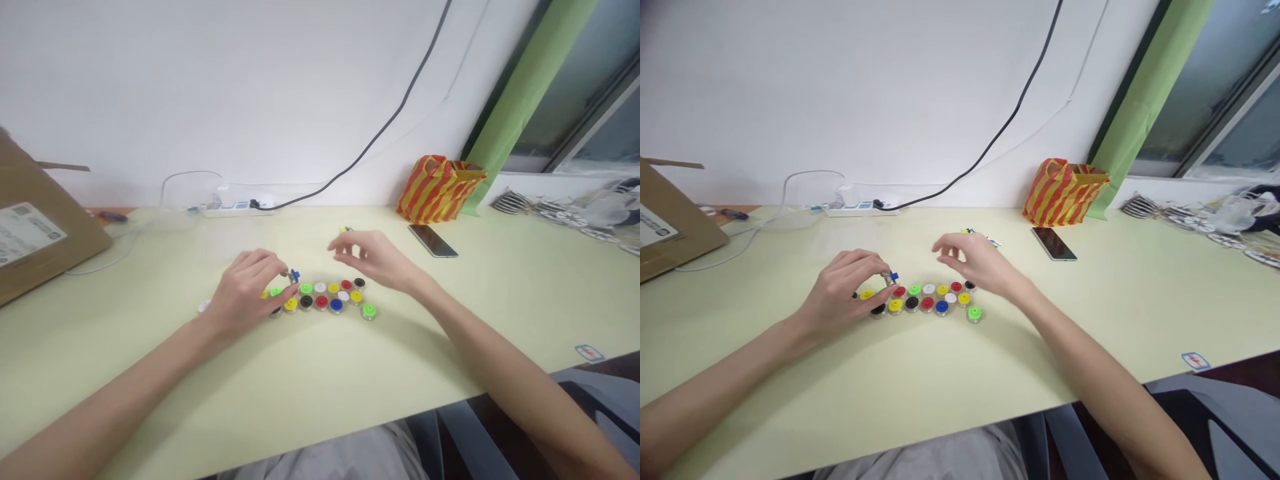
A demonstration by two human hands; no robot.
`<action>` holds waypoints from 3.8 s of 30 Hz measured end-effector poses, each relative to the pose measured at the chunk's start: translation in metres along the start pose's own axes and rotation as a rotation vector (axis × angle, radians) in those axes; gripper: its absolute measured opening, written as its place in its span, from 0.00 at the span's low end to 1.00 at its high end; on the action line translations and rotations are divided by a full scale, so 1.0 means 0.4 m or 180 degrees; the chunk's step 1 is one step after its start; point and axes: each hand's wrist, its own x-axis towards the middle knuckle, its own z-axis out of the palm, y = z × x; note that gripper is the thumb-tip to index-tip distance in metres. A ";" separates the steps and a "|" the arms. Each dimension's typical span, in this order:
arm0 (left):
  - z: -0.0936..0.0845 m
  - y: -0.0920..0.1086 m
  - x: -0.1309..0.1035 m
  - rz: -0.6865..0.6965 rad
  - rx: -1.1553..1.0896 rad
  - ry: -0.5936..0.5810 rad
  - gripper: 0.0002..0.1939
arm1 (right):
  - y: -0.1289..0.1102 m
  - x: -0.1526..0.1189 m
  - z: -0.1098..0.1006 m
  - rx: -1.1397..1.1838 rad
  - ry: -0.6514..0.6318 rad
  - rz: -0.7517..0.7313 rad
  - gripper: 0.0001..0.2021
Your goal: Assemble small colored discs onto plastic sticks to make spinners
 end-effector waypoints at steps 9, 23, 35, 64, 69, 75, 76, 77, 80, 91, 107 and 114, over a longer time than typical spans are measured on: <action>-0.003 -0.055 -0.013 -0.0138 0.0140 0.0072 0.07 | 0.145 -0.009 -0.083 -0.0005 -0.1506 0.0791 0.09; 0.002 -0.057 -0.014 -0.0171 0.0158 0.0004 0.08 | 0.008 -0.024 -0.039 0.0036 -0.1718 0.0288 0.07; 0.003 -0.058 -0.014 -0.0190 0.0125 -0.0054 0.08 | 0.023 -0.027 -0.027 -0.0338 -0.1793 0.0330 0.05; 0.006 -0.056 -0.015 -0.0454 0.0009 -0.0254 0.10 | -0.014 -0.046 -0.104 -0.0622 -0.2273 0.1131 0.11; 0.003 -0.070 -0.014 -0.0388 0.0201 -0.0111 0.09 | -0.040 -0.053 -0.077 -0.0643 -0.2482 0.1117 0.11; -0.071 -0.124 -0.013 -0.0495 0.0760 0.0291 0.09 | -0.040 -0.069 -0.092 -0.0873 -0.2740 0.1502 0.06; -0.088 -0.137 -0.015 -0.0568 0.0856 0.0383 0.10 | -0.039 -0.071 -0.094 -0.0875 -0.2767 0.1595 0.06; -0.103 -0.149 -0.019 -0.0643 0.0944 0.0413 0.11 | -0.039 -0.072 -0.095 -0.0890 -0.2758 0.1660 0.08; -0.131 -0.187 -0.033 -0.0842 0.1185 0.0517 0.14 | -0.045 -0.072 -0.087 -0.0980 -0.2611 0.1671 0.17; -0.128 -0.228 -0.050 -0.0678 0.1482 0.0443 0.07 | -0.061 -0.083 -0.085 -0.0901 -0.2960 0.1850 0.13; -0.109 -0.205 -0.037 -0.0680 0.1148 0.0409 0.13 | -0.087 -0.065 -0.083 -0.1106 -0.2719 0.1698 0.10; -0.080 -0.133 -0.021 -0.0450 0.0783 0.0281 0.07 | -0.047 -0.074 -0.126 -0.1031 -0.2726 0.2116 0.02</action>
